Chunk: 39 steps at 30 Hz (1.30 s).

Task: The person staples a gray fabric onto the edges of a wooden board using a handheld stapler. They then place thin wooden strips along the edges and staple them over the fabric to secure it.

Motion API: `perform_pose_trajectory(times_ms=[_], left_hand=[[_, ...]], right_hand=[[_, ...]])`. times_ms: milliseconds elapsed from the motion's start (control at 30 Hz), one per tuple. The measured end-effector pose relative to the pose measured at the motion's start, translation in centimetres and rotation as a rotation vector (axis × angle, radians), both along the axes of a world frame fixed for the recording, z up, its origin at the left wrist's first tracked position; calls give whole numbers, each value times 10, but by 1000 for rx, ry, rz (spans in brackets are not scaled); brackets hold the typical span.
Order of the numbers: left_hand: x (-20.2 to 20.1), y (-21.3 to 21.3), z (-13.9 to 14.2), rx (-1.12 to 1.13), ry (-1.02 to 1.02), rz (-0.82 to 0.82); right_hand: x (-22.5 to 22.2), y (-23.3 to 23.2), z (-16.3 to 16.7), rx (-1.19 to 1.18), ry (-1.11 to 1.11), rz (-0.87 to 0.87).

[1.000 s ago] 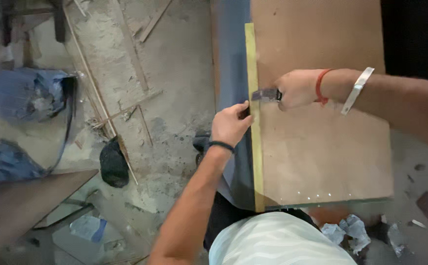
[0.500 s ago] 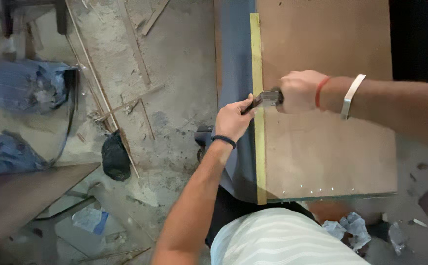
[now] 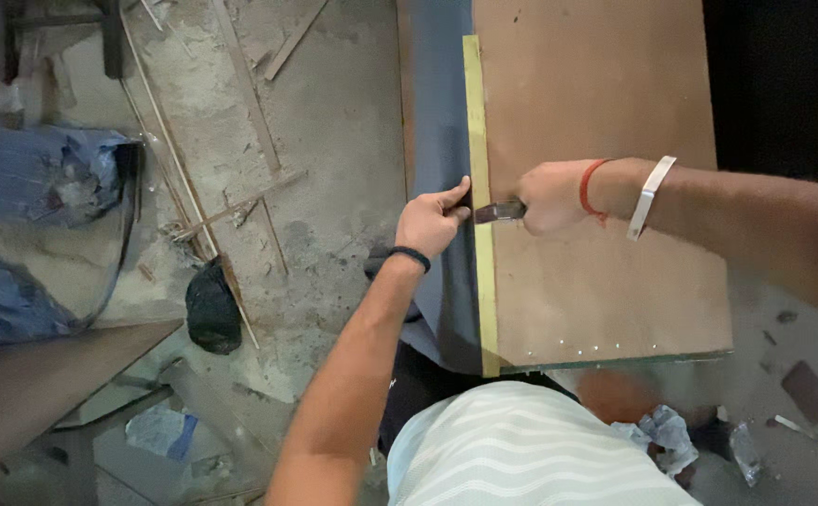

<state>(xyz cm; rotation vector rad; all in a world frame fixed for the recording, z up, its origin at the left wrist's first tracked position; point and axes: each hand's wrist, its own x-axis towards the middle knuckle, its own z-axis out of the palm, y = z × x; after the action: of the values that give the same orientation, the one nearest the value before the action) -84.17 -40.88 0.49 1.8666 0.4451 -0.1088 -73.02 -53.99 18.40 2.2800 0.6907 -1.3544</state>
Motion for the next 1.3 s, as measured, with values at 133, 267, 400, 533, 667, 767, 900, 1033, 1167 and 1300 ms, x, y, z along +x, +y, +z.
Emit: perform_pose_trajectory(times_ms=[133,267,400,533,667,767,900,1033,1167,1300], left_hand=[[-2,-2,-1,-52,11,22],[-3,-2,-1,9,-74,-4],[-3,-1,-1,69,21,-16],[-3,-2,-3,-11,-32,-9],[-3,-4,-6,31,-33,-52],[-4,-4,-8,39,7,-41],[-5,-5,-11,73,-18,-59],[-7,-7,-13,145,-32,-77],[-7,-3,-13,142,-48,-97],[-7,-2,-15,131,-83,-118]], right_hand=[[0,-5,-17,20,-75,85],[-5,-7,-30,27,-171,259],[-13,-8,-19,195,-149,179],[-24,-10,0,4,-32,-3],[-37,-15,-11,-104,29,-37],[-36,-25,-31,58,-50,173],[-41,-38,-44,159,-159,188],[-52,-37,-30,313,-173,154],[-54,-29,-6,-7,1,-133],[-64,-35,-4,-28,44,-6]])
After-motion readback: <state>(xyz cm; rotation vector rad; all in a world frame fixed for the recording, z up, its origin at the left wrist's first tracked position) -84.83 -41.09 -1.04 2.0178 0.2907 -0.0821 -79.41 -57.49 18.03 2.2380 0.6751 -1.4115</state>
